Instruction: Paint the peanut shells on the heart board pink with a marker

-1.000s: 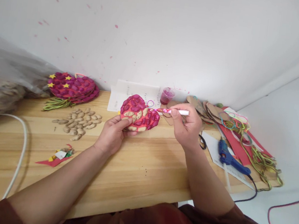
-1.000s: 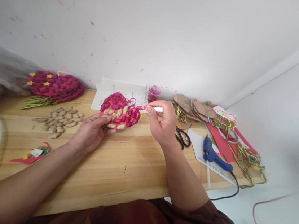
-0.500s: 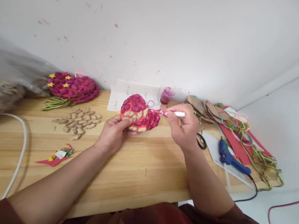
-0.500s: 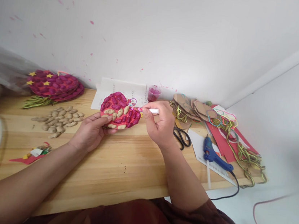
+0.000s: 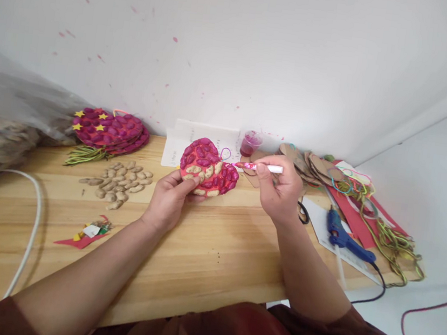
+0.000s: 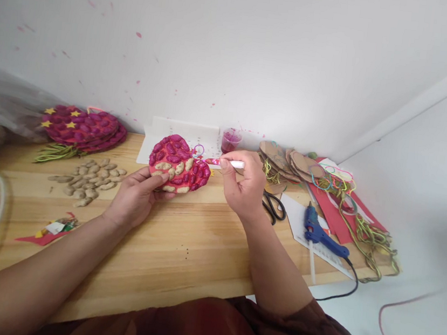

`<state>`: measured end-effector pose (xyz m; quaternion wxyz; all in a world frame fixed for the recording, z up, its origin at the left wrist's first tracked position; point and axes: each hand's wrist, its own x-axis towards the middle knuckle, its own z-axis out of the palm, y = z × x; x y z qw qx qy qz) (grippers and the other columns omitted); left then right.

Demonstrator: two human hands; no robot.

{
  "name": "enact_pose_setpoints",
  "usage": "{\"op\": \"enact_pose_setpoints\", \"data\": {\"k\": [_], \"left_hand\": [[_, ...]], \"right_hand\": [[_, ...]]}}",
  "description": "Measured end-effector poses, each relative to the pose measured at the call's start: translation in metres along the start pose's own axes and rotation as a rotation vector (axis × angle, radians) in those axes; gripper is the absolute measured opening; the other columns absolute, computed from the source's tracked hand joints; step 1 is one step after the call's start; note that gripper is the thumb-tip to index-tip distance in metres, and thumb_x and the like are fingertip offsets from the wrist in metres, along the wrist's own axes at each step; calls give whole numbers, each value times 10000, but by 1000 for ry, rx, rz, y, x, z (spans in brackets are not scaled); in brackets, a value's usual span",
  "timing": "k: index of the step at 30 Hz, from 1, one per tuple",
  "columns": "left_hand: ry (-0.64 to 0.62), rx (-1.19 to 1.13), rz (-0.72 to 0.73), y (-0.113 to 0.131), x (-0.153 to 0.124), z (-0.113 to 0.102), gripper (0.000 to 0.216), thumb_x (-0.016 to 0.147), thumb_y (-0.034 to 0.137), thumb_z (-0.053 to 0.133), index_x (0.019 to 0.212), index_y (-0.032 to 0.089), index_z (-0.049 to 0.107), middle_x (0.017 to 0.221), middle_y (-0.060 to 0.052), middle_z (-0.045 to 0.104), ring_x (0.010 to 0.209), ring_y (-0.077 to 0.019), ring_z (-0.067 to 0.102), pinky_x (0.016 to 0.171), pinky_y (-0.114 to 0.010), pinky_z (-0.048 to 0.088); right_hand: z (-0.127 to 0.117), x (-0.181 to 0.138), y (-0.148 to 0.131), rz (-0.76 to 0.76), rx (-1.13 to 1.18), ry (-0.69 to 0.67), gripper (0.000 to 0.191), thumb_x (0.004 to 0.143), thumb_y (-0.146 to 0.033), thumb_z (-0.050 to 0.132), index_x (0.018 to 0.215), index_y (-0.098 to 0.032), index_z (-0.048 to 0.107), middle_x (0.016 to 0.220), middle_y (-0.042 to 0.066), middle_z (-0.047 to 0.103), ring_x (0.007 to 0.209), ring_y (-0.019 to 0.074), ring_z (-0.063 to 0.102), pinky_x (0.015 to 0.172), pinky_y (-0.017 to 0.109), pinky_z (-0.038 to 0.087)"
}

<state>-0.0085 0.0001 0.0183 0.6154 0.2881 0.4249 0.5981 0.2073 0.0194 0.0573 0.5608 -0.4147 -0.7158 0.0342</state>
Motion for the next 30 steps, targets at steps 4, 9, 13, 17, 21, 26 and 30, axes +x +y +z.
{"op": "enact_pose_setpoints", "data": {"k": [4,9,13,17,21,26,30], "left_hand": [[-21,26,31,-2,0,-2,359,614,316,910,876,144,736,837,-42,751,683,-181,711,568,-273,599],[-9,30,33,-2,0,-2,368,602,327,913,867,150,728,850,-44,756,727,-206,732,589,-288,607],[-13,31,42,-2,1,-2,381,598,335,918,868,146,726,862,-47,754,734,-208,733,589,-288,610],[-21,32,39,-2,1,-2,389,599,334,922,877,146,725,855,-44,751,734,-202,729,585,-280,609],[-22,25,28,-2,1,-2,394,591,335,925,870,146,722,870,-44,755,736,-197,726,582,-275,606],[-23,25,41,-2,1,-2,389,596,331,924,878,146,730,848,-37,750,716,-187,718,569,-265,597],[-17,9,31,-2,1,-2,383,593,324,924,875,146,734,823,-26,739,684,-175,708,554,-259,592]], "right_hand": [[0,0,-2,-13,18,-42,67,956,-287,633,958,-244,684,911,32,723,887,204,668,865,404,529],[0,0,-1,-13,-10,-7,71,956,-291,631,956,-240,681,912,34,732,880,206,667,865,407,526],[0,0,-2,-10,34,-14,66,954,-276,634,959,-237,687,913,35,725,883,204,667,861,402,524],[1,-1,-2,-13,18,-22,65,953,-276,640,963,-235,689,916,34,729,866,197,668,852,393,521],[1,0,0,6,9,28,76,959,-295,638,960,-236,687,914,34,730,886,204,667,864,399,518],[2,0,-1,14,22,7,77,960,-295,635,955,-238,686,913,37,728,882,210,665,854,408,515],[2,0,0,1,-4,31,59,956,-287,643,954,-242,682,892,27,725,869,206,659,845,403,509]]}}
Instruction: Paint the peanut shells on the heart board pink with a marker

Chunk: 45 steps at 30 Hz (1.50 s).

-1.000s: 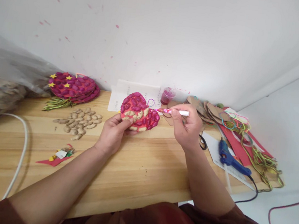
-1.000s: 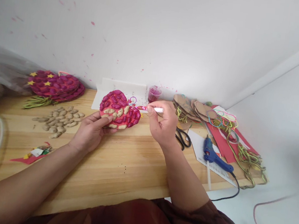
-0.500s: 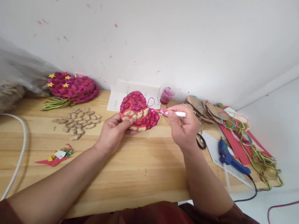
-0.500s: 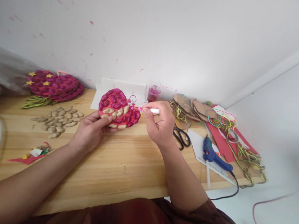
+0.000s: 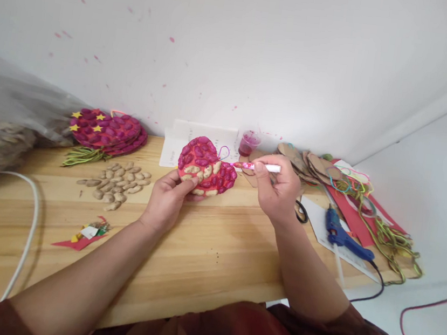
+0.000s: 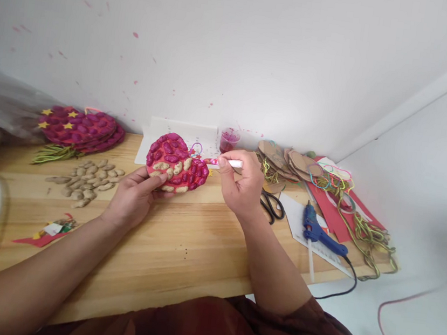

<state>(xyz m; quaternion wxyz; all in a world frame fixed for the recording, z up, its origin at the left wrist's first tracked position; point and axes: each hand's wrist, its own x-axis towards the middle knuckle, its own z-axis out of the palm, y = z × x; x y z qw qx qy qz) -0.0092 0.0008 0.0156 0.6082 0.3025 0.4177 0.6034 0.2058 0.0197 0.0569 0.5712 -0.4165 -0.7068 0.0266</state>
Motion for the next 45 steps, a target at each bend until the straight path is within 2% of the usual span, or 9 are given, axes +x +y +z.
{"op": "enact_pose_setpoints", "data": {"k": [6,21,30,37,45], "left_hand": [[13,-26,-27,1,0,0,387,570,310,932,853,141,731,817,-19,732,646,-143,674,541,-250,591],[14,-30,-44,0,1,0,375,569,299,928,848,140,735,804,-19,725,635,-140,664,535,-246,587],[1,-5,-38,1,0,0,408,572,326,926,876,140,729,839,-40,743,689,-179,706,554,-272,600],[7,-14,-41,1,0,0,405,573,316,925,882,140,732,843,-31,743,664,-154,683,559,-264,593],[11,-1,-38,1,0,0,403,576,327,921,879,145,726,846,-40,748,672,-176,698,576,-289,596]], "right_hand": [[0,0,-1,46,51,-1,92,962,-308,640,950,-232,691,900,36,716,876,203,666,842,396,515],[-1,0,0,12,-8,-2,66,954,-296,644,947,-241,678,893,26,719,871,206,662,846,402,512],[-1,0,-2,18,-16,-4,73,954,-301,642,948,-237,679,896,27,722,875,202,665,849,396,520],[-1,0,-3,16,9,12,69,954,-292,639,947,-234,676,893,31,721,865,203,663,845,400,514],[-1,-1,-4,2,-24,12,83,961,-313,630,951,-241,670,902,34,723,884,207,670,844,401,535]]}}
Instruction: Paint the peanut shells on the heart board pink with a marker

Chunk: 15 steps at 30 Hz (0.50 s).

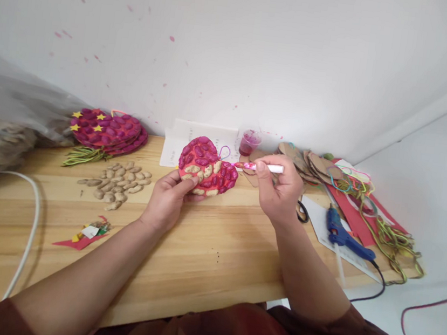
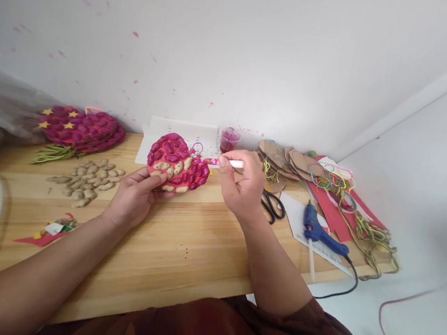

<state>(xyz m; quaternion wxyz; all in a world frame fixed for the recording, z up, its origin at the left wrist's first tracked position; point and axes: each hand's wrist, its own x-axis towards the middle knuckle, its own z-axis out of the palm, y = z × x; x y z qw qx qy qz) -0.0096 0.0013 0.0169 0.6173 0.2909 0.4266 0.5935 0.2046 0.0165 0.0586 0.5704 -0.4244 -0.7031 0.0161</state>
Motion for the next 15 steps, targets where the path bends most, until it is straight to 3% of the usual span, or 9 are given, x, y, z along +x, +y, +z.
{"op": "enact_pose_setpoints", "data": {"k": [9,15], "left_hand": [[-1,-5,13,1,-1,1,385,577,320,924,859,146,727,817,-21,735,658,-154,681,565,-269,596],[9,2,12,1,-1,1,373,586,320,917,856,146,728,796,-23,736,627,-151,673,554,-264,588]], "right_hand": [[0,1,-1,-23,-10,0,45,944,-275,647,944,-238,672,886,26,724,856,202,665,834,401,526],[2,-1,-7,-106,25,-96,42,940,-267,651,939,-256,692,881,26,726,871,210,654,850,422,519]]}}
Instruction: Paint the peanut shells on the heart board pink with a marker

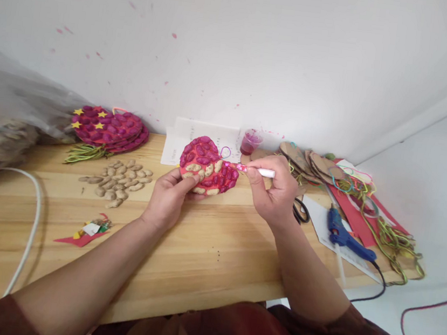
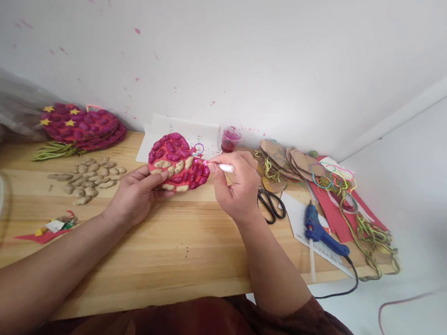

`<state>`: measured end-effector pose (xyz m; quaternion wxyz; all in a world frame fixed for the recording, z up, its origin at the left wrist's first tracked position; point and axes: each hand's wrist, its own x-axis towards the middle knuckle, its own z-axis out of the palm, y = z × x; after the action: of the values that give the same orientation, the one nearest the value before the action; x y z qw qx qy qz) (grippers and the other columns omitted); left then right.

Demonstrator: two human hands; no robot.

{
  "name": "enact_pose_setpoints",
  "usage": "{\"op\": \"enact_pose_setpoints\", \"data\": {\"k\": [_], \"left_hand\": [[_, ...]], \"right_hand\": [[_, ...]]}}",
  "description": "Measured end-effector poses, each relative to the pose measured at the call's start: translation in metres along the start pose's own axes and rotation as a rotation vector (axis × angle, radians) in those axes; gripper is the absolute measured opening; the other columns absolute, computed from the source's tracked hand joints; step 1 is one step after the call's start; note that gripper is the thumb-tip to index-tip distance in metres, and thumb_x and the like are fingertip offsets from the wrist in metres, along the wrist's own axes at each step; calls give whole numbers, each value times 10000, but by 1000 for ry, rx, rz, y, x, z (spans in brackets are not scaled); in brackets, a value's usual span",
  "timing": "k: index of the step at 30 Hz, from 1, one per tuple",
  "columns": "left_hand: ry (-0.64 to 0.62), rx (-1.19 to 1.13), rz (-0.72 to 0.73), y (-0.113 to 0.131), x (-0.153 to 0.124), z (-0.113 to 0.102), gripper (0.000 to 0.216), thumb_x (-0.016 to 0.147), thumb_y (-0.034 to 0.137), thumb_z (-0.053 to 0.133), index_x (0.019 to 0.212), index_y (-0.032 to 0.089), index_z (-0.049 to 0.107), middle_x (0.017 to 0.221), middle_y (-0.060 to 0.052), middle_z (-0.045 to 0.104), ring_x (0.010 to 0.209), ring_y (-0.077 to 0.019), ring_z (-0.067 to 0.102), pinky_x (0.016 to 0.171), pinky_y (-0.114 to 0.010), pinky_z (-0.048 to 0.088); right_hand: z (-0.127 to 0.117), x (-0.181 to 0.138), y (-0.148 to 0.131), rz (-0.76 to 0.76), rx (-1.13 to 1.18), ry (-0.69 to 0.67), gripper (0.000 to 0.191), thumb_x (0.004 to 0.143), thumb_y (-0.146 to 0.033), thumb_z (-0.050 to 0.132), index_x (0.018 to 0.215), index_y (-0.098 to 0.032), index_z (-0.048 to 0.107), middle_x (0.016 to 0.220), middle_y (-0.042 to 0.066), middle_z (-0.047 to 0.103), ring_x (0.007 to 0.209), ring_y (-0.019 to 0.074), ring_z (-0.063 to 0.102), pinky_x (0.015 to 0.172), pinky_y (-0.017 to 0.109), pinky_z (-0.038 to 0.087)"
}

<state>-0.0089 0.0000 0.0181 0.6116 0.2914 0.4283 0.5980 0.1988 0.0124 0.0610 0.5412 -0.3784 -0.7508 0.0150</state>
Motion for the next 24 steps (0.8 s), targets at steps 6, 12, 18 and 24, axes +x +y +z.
{"op": "enact_pose_setpoints", "data": {"k": [6,12,18,24], "left_hand": [[4,24,15,-2,1,-2,376,609,353,912,868,150,730,823,-44,758,641,-165,691,561,-266,581],[2,17,10,-2,2,-2,375,601,355,917,849,149,725,793,-37,749,611,-158,679,563,-273,582],[9,6,-1,-1,1,-2,363,599,338,915,841,144,726,789,-32,746,614,-148,675,556,-259,587],[2,26,16,-2,2,-2,377,612,354,913,872,151,732,835,-41,760,649,-160,697,591,-274,599]], "right_hand": [[0,0,-1,-47,-84,-40,40,932,-256,656,927,-256,695,846,31,719,860,215,633,821,419,495],[0,1,0,-45,-73,-26,42,934,-245,648,918,-257,686,837,25,725,846,211,632,814,416,494],[0,1,1,-39,-72,-31,38,932,-245,655,914,-253,687,836,24,730,854,211,634,814,415,487],[0,1,0,-57,-121,-28,55,934,-255,637,889,-249,668,808,26,723,844,217,629,806,419,481]]}}
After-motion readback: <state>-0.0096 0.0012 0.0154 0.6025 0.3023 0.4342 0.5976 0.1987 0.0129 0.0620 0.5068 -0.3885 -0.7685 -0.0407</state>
